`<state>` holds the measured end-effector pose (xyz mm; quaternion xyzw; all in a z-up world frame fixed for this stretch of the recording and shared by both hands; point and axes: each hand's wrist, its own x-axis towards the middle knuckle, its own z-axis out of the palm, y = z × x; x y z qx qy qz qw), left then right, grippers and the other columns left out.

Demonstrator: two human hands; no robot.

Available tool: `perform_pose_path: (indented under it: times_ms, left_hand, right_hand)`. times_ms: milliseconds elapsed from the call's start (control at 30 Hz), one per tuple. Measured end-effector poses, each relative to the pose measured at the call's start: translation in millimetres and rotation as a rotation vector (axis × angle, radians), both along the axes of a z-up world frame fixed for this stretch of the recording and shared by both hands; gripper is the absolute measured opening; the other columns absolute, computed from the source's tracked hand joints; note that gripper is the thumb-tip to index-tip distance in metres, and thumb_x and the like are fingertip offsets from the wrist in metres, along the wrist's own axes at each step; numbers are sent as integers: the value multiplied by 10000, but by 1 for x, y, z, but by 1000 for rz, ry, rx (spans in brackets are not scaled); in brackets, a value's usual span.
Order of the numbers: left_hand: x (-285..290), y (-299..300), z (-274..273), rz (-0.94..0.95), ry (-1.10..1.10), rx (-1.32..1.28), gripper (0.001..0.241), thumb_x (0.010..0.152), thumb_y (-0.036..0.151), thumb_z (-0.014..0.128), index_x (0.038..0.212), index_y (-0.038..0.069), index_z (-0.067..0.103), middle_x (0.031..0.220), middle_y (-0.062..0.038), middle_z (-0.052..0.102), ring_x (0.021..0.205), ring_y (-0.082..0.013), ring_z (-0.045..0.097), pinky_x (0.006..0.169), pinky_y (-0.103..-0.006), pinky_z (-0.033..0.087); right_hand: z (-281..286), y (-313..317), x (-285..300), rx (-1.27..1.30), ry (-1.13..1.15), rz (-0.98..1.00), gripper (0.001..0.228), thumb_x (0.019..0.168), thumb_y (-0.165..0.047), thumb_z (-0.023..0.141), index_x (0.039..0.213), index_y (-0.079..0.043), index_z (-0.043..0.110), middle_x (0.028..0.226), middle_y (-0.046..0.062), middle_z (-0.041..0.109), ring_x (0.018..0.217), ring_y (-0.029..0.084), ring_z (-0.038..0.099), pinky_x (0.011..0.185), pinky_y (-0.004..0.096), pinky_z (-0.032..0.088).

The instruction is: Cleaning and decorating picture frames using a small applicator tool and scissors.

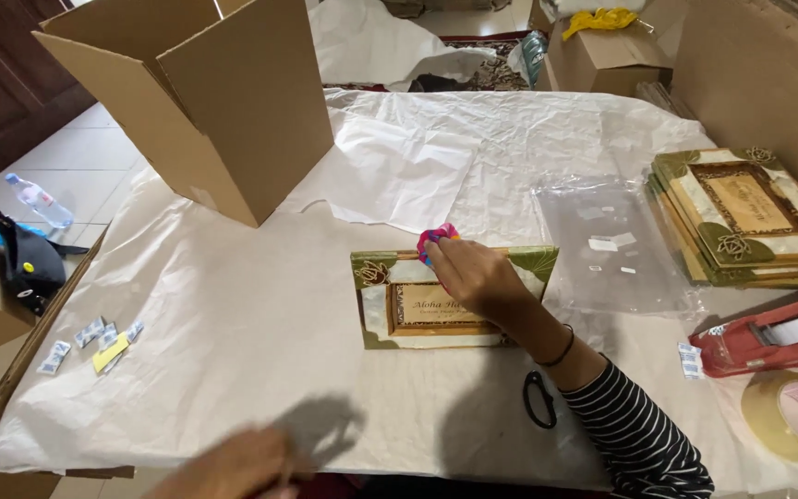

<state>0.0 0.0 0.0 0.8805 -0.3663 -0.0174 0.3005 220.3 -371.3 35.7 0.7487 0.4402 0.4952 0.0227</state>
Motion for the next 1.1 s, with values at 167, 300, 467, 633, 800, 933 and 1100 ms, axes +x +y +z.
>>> perform_pose_path:
  times_ms: [167, 300, 467, 633, 800, 933, 1100]
  left_hand:
    - [117, -78, 75, 56, -117, -160, 484, 992, 365, 557, 1309, 2, 505, 1199, -145, 552, 1087, -280, 572, 923, -390, 486]
    - [199, -110, 27, 177, -267, -386, 713, 940, 269, 658, 1474, -42, 303, 1298, -240, 427, 1227, -429, 481, 1087, -580, 400]
    - [228, -150, -37, 234, -71, -817, 654, 1003, 273, 607, 1498, 36, 250, 1304, -204, 456, 1199, -367, 530, 1058, -546, 402]
    - [219, -156, -68, 305, -8, -852, 356, 1018, 182, 579, 1307, 13, 459, 843, -111, 652, 776, -195, 656, 740, -379, 518]
    - [221, -158, -78, 299, -34, -898, 311, 1016, 180, 589, 1265, 33, 475, 876, -112, 671, 812, -163, 625, 752, -376, 515]
    - [222, -160, -82, 276, -72, -916, 312, 1004, 160, 604, 1255, 23, 481, 851, -119, 666, 796, -145, 614, 737, -360, 513]
    - [222, -159, -85, 274, -75, -925, 305, 1007, 152, 600, 1253, 14, 482, 859, -117, 669, 790, -145, 617, 737, -353, 510]
  right_hand:
    - [-4, -9, 8, 30, -17, 38, 213, 906, 129, 765, 1088, 101, 659, 844, 100, 626, 691, 149, 601, 546, 284, 578]
    - [-8, -17, 19, -28, 121, -40, 178, 943, -112, 727, 1092, -16, 710, 819, 153, 734, 686, 208, 746, 575, 246, 633]
    - [1, -27, 21, -20, 119, -76, 133, 941, -110, 718, 1042, -23, 721, 786, 140, 722, 643, 205, 734, 548, 264, 618]
    - [-11, -48, 31, -28, 338, -171, 213, 1049, -226, 590, 1120, -45, 678, 893, 142, 725, 718, 203, 729, 625, 277, 617]
    - [-12, -58, 40, 101, 206, -142, 243, 1051, -266, 565, 1096, -69, 699, 919, 119, 714, 810, 278, 737, 712, 376, 595]
    - [-19, -41, 25, 62, 209, -70, 239, 1035, -214, 559, 1088, -55, 730, 804, 133, 687, 738, 269, 707, 705, 360, 594]
    - [-30, -30, 37, -18, 26, -174, 227, 1011, -275, 628, 1088, -82, 719, 849, 77, 682, 712, 216, 706, 668, 316, 583]
